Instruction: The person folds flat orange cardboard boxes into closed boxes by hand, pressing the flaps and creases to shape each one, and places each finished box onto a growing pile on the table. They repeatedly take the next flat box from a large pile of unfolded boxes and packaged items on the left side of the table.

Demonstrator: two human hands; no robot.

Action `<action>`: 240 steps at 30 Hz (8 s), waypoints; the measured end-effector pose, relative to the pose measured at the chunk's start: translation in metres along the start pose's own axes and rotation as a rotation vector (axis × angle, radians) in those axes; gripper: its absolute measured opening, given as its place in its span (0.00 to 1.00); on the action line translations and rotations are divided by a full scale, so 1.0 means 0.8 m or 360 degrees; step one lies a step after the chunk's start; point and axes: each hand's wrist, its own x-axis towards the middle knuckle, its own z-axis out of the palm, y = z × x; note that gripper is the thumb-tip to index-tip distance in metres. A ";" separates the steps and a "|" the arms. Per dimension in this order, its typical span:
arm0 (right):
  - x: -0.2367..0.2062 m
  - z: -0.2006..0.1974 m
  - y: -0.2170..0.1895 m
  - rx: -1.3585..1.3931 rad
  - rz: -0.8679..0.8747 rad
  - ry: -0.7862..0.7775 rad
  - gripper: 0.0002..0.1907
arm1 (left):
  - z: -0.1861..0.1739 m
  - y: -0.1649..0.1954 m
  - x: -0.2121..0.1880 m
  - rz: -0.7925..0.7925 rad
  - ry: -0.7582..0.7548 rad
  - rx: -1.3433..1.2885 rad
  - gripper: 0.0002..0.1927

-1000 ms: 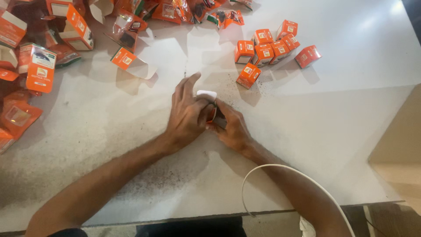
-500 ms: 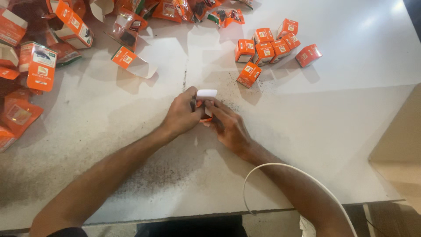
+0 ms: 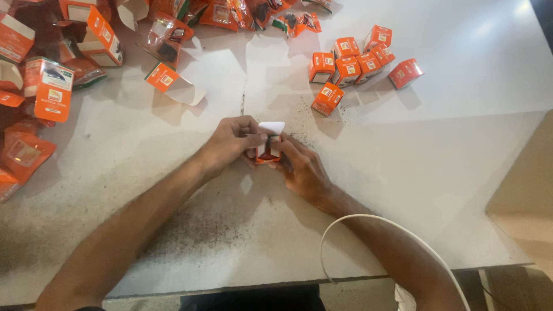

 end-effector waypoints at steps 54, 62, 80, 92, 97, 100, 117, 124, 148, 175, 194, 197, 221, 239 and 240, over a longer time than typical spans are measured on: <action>0.014 0.014 0.029 0.0072 0.0082 -0.0127 0.31 | -0.169 0.065 0.088 0.0812 0.1297 0.2451 0.35; 0.012 0.004 0.036 0.0905 0.0591 -0.0112 0.41 | -0.053 0.032 -0.023 0.0784 0.0710 0.1221 0.17; 0.013 0.000 0.008 0.0423 0.0325 -0.0142 0.39 | 0.034 -0.009 -0.050 0.1410 0.0431 0.1831 0.16; 0.018 0.000 0.001 0.0294 0.0226 -0.0123 0.38 | 0.024 0.012 -0.048 0.0818 0.0414 0.1364 0.17; 0.012 0.005 0.006 0.0170 0.0215 -0.0124 0.40 | 0.026 0.003 -0.021 0.0170 0.0535 0.0696 0.23; 0.007 0.011 0.010 0.0335 0.0324 -0.0065 0.45 | 0.021 0.002 -0.002 0.0251 0.0407 0.1000 0.11; 0.001 0.018 0.012 -0.0074 -0.0040 0.0039 0.21 | -0.023 -0.004 -0.006 -0.0121 -0.0035 -0.0047 0.07; 0.002 0.014 0.010 0.0033 0.0030 0.0026 0.20 | 0.011 -0.003 -0.013 0.0657 0.0179 0.0518 0.07; 0.037 -0.006 0.023 -0.0747 -0.0408 -0.0072 0.34 | -0.077 -0.005 -0.032 0.1747 0.0215 0.2081 0.30; 0.021 -0.005 0.057 0.0101 0.0081 0.0034 0.33 | -0.062 0.117 0.231 0.0448 0.0673 0.3211 0.32; 0.019 0.003 0.018 0.0406 0.0361 -0.0006 0.24 | 0.007 0.016 -0.047 0.2208 0.0390 0.2062 0.24; 0.020 0.003 0.016 0.0495 0.0556 -0.0065 0.22 | 0.007 0.010 -0.048 0.1844 0.0332 0.1984 0.29; 0.010 0.015 0.020 -0.0217 -0.0194 0.0135 0.24 | 0.017 0.001 -0.006 0.0396 0.0338 0.0605 0.12; 0.008 0.019 0.017 0.0072 0.0310 0.0012 0.31 | -0.016 0.002 -0.035 0.1504 -0.0001 0.1505 0.22; 0.007 0.019 0.019 0.0084 0.0273 0.0015 0.31 | -0.015 0.000 -0.033 0.1452 0.0005 0.1470 0.19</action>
